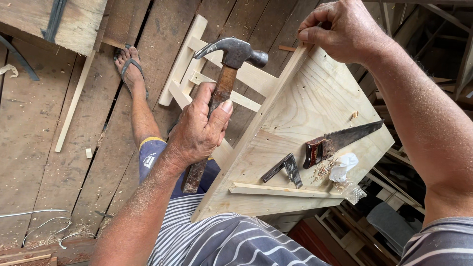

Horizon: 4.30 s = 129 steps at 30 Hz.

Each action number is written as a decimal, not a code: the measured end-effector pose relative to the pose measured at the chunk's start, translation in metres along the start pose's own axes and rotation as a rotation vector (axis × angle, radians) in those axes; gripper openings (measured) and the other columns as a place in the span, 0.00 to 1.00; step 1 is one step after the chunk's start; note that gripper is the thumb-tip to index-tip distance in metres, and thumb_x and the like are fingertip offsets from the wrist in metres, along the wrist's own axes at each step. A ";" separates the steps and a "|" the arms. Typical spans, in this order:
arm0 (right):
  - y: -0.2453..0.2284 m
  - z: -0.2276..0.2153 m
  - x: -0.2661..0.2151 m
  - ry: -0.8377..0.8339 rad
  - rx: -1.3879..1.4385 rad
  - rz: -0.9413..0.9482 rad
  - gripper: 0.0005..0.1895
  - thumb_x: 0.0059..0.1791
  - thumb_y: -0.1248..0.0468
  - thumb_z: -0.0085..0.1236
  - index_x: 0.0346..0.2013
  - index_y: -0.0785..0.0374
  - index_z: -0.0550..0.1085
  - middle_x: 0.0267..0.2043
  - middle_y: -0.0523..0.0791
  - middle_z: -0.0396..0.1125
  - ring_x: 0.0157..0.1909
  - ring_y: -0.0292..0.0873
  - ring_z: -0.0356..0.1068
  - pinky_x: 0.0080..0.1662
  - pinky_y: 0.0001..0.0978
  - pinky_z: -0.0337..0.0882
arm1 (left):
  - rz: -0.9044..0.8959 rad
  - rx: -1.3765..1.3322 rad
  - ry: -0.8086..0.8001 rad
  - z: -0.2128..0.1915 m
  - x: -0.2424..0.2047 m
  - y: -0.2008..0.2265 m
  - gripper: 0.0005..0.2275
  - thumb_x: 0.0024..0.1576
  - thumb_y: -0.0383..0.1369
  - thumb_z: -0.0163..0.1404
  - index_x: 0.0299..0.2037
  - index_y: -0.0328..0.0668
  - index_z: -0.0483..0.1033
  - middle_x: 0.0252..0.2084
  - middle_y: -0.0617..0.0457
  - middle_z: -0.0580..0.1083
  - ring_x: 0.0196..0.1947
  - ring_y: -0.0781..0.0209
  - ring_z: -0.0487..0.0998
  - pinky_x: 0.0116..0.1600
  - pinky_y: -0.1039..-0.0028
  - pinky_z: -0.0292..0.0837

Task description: The person uses a hammer to drive nails into a wooden furniture frame, positioning the wood pieces and securing them together.

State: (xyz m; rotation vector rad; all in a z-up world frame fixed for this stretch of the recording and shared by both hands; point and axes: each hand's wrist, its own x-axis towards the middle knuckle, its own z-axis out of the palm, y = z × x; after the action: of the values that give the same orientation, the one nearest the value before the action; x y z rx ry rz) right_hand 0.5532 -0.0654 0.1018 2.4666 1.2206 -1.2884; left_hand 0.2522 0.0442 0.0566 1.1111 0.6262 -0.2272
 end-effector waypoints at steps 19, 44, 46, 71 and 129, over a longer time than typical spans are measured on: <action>0.000 -0.002 0.003 -0.010 -0.035 -0.020 0.04 0.52 0.65 0.58 0.33 0.57 0.78 0.23 0.38 0.66 0.24 0.31 0.59 0.29 0.27 0.58 | 0.192 0.049 0.033 0.002 0.018 -0.005 0.07 0.60 0.37 0.38 0.34 0.46 0.57 0.19 0.60 0.65 0.19 0.63 0.64 0.30 0.69 0.62; 0.002 -0.004 0.009 -0.069 -0.083 -0.099 0.06 0.47 0.60 0.60 0.30 0.59 0.77 0.29 0.39 0.68 0.32 0.37 0.64 0.40 0.32 0.61 | 0.110 0.084 -0.054 0.024 0.080 0.016 0.06 0.62 0.37 0.34 0.44 0.49 0.61 0.21 0.59 0.66 0.13 0.67 0.64 0.13 0.76 0.61; 0.002 -0.005 0.009 -0.074 -0.046 -0.093 0.05 0.48 0.62 0.59 0.31 0.60 0.77 0.31 0.40 0.68 0.34 0.36 0.65 0.41 0.31 0.63 | 0.192 0.079 0.031 0.028 0.090 -0.004 0.07 0.62 0.37 0.34 0.44 0.47 0.61 0.24 0.58 0.68 0.15 0.67 0.67 0.14 0.76 0.66; 0.000 -0.034 0.010 -0.345 -0.528 -0.071 0.28 0.47 0.53 0.50 0.63 0.44 0.63 0.65 0.40 0.59 0.52 0.48 0.68 0.46 0.47 0.72 | 0.096 -0.399 0.035 -0.004 0.061 0.001 0.05 0.61 0.35 0.40 0.35 0.48 0.61 0.18 0.57 0.64 0.08 0.70 0.62 0.11 0.83 0.52; 0.001 -0.037 0.016 -0.213 -0.776 -0.123 0.15 0.46 0.45 0.53 0.48 0.30 0.72 0.42 0.33 0.71 0.47 0.41 0.69 0.31 0.42 0.70 | 0.148 0.237 0.005 0.022 0.076 0.025 0.07 0.56 0.39 0.40 0.37 0.47 0.62 0.23 0.50 0.66 0.24 0.48 0.67 0.33 0.63 0.60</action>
State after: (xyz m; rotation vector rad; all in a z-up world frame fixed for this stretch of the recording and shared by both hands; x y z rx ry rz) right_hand 0.5830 -0.0405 0.1135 1.6867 1.4657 -0.8330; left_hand 0.3336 0.0455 0.0385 1.3805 0.5276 -0.1737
